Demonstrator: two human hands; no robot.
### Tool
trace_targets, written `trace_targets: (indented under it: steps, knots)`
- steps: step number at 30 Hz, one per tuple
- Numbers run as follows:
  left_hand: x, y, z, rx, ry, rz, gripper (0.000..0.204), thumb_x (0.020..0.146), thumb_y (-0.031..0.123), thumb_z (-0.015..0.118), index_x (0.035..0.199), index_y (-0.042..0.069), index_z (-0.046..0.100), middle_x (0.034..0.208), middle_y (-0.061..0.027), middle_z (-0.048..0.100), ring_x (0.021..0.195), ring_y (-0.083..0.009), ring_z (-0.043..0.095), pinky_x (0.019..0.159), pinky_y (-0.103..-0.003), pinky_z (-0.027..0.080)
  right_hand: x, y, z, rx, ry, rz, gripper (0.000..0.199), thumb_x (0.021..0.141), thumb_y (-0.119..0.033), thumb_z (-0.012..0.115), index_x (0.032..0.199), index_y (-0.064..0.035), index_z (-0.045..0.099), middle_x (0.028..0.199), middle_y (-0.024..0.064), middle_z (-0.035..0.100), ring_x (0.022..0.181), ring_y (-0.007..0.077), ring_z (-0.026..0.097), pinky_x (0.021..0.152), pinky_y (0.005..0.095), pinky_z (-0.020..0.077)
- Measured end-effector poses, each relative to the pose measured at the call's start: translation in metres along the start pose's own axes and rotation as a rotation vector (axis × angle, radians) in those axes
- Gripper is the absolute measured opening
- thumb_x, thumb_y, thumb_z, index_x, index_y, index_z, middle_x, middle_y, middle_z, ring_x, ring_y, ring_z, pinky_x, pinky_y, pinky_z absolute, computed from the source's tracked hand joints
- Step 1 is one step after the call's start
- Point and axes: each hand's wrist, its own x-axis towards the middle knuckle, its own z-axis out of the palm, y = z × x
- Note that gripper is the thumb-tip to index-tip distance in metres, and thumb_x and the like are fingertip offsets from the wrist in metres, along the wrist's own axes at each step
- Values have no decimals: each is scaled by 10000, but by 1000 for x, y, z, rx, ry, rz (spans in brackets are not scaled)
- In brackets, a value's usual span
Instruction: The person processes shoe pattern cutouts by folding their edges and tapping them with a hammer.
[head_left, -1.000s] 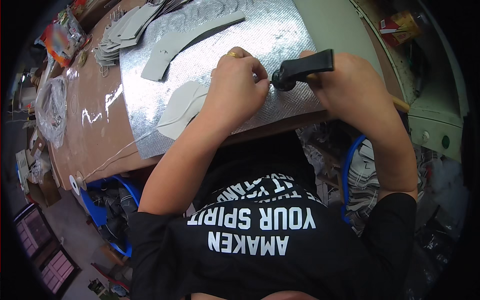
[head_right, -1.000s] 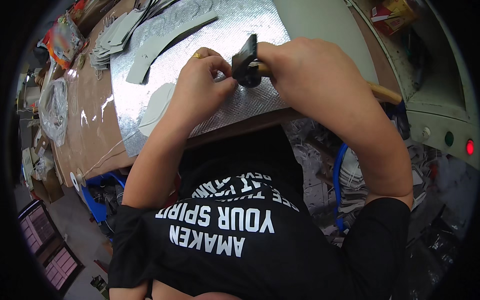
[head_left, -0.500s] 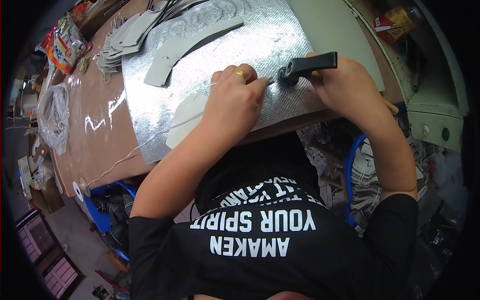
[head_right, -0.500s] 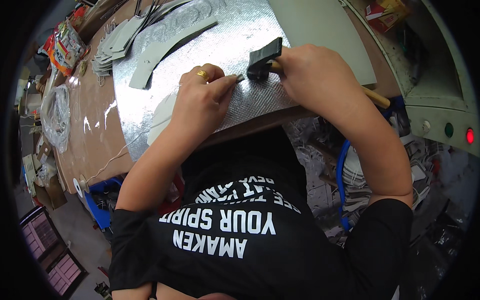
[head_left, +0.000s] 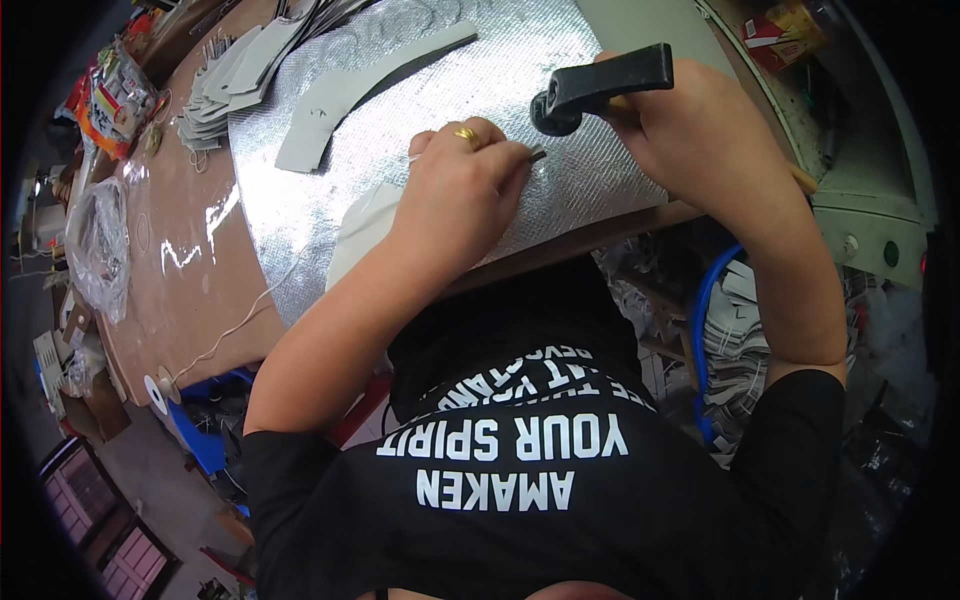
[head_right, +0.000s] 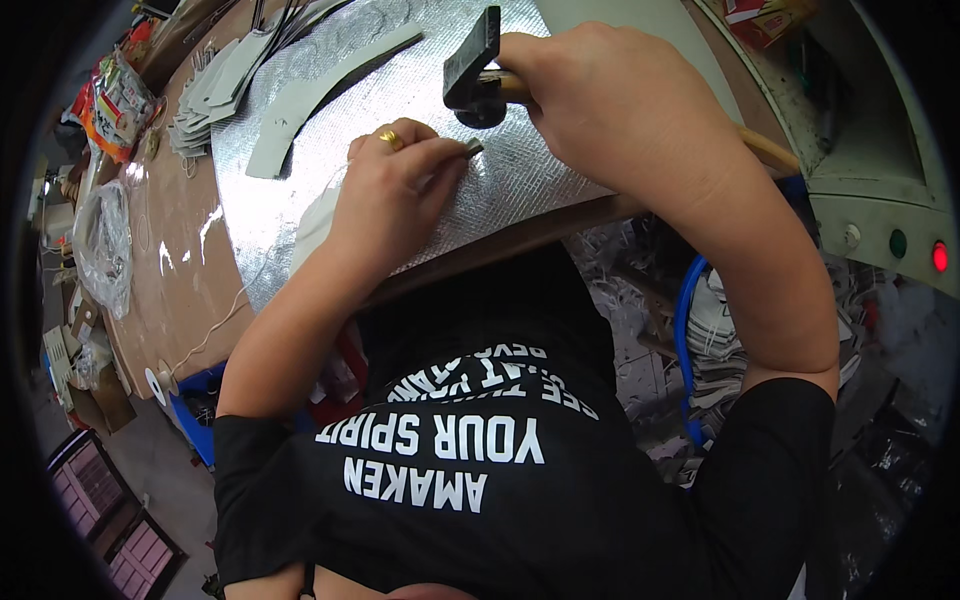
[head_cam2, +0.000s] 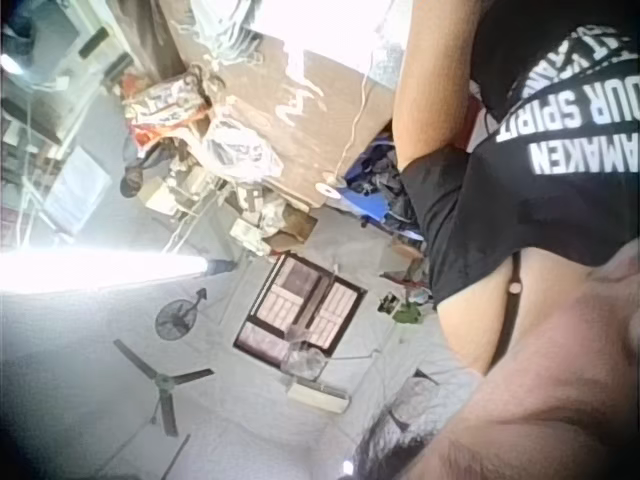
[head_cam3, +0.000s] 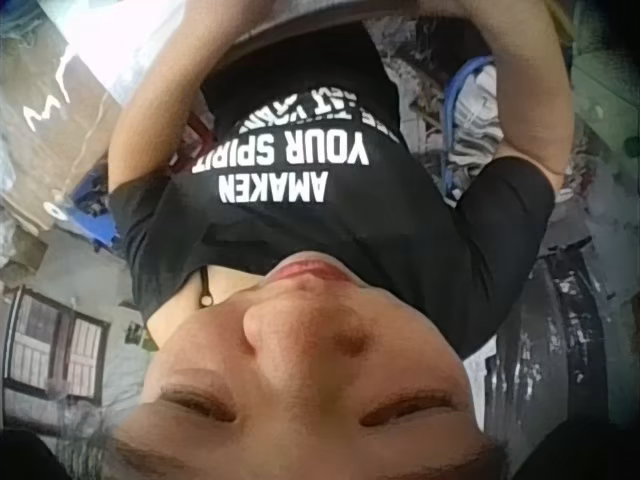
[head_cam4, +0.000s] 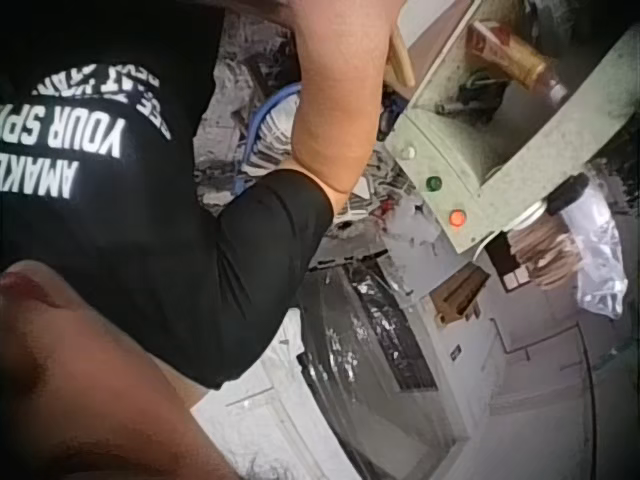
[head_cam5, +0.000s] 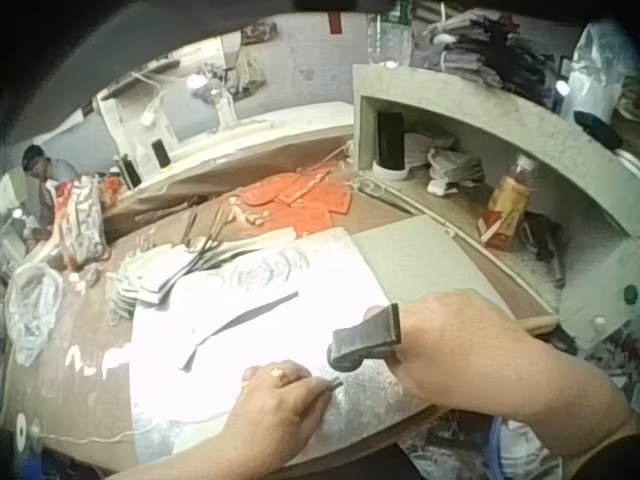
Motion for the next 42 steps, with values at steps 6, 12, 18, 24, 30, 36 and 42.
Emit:
trace_targets:
  steps: [6,12,18,24,30,36,42]
  knots:
    - [3,1,-2,173,-20,152,129,803,100,734,931,111,744,891,-42,653,857,-234,632,775,-372,415,-4,-3,2,-43,-94,31,124,838,-97,629,947,-92,687,709,152,670,693,346,682,629,454,538]
    - [9,7,-7,235,-103,176,103,784,86,587,785,59,686,871,-66,628,891,-251,611,841,-401,411,-2,-9,4,-118,-94,-22,139,842,-74,591,956,-69,669,742,153,679,738,340,691,645,446,546]
    - [1,2,-6,43,18,61,90,802,133,691,854,81,744,870,-64,661,887,-266,630,823,-390,423,-4,-12,13,-175,-109,-78,140,866,-78,566,969,-79,661,757,150,682,743,344,691,644,449,551]
    - [5,1,5,-59,55,-81,109,801,110,740,889,54,769,868,-101,674,804,-279,643,755,-387,504,-13,4,10,-148,-33,61,131,861,-86,603,975,-86,665,768,157,688,729,347,687,654,440,556]
    - [15,9,6,-39,2,-125,98,799,146,725,855,87,780,875,-66,685,895,-260,626,834,-404,436,-17,2,17,-108,-233,169,169,839,-77,621,999,-66,673,785,179,699,732,352,701,683,439,573]
    - [6,6,0,73,40,-131,112,810,148,736,885,85,791,886,-57,681,938,-254,597,859,-399,435,-13,4,12,-180,-181,80,164,853,-75,609,1002,-72,677,794,175,702,737,349,706,680,438,578]
    - [1,0,-5,-71,8,-229,121,808,182,720,851,99,797,906,-59,696,962,-261,589,903,-436,393,-7,-15,8,-126,-262,132,157,886,-65,581,1018,-72,665,795,163,697,750,331,704,678,433,564]
